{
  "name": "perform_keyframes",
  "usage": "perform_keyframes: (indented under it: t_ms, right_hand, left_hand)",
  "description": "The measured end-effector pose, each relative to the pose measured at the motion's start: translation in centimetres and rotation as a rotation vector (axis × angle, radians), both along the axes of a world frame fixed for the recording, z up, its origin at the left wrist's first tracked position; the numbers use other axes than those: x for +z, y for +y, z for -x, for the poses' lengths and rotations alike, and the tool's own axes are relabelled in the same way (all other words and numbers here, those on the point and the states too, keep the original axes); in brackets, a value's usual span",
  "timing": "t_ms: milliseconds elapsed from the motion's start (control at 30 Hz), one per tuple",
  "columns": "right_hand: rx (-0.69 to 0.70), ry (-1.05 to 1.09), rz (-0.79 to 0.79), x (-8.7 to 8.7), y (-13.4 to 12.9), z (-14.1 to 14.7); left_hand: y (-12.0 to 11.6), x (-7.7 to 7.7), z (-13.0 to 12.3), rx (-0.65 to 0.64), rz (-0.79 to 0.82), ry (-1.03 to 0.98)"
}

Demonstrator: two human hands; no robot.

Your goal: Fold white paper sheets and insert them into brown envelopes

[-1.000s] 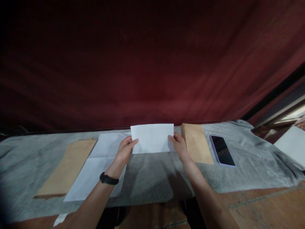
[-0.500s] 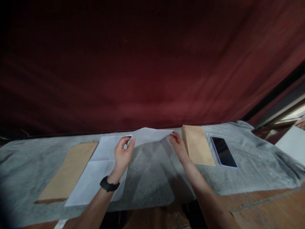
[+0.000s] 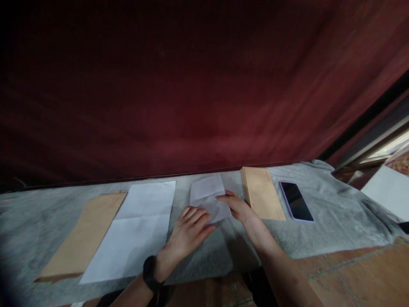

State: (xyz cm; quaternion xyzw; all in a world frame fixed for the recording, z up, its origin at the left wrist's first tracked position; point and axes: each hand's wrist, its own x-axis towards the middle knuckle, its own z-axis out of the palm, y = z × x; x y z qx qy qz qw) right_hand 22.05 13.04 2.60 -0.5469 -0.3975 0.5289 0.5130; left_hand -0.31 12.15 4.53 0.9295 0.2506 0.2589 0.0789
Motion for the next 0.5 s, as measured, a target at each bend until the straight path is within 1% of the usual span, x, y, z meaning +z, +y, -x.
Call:
perform_keyframes:
  t_ms: [67,133,200,233,267,333,400,433,467,500]
  right_hand:
    - [0.072,0.169,0.086,0.6,-0.4,-0.3]
    - [0.138,0.269,0.174,1.5,-1.0,-0.5]
    - [0.223,0.264,0.263,2.3,-1.4,-0.7]
    - [0.282,0.243,0.306,2.6,-1.6,-0.8]
    - [0.349,0.219,0.340,2.7,-1.7,-0.9]
    - [0.481,0.177,0.372,2.7,-1.8,-1.1]
    - [0.566,0.151,0.372,2.3,-1.7,-1.3]
    - [0.586,0.137,0.366,2.1,-1.6,-1.4]
    - [0.591,0.117,0.354,2.0,-1.4,-1.5]
    - [0.582,0.090,0.336,1.8,-1.3,-1.6]
  left_hand:
    - [0.6,0.0,0.2,0.032,0.164,-0.139]
    - [2.0,0.0,0.7,0.163,0.288,-0.308]
    - [3.8,-0.2,1.4,0.347,0.380,-0.469]
    - [4.7,-0.3,1.8,0.420,0.445,-0.541]
    - [5.4,-0.3,2.1,0.467,0.548,-0.600]
    - [6.4,-0.4,2.8,0.470,0.850,-0.659]
    - [6.5,-0.4,3.3,0.389,1.178,-0.654]
    - [6.4,-0.4,3.4,0.336,1.308,-0.636]
    - [6.2,-0.5,3.5,0.294,1.397,-0.624]
    - [6.0,-0.6,3.5,0.273,1.440,-0.624]
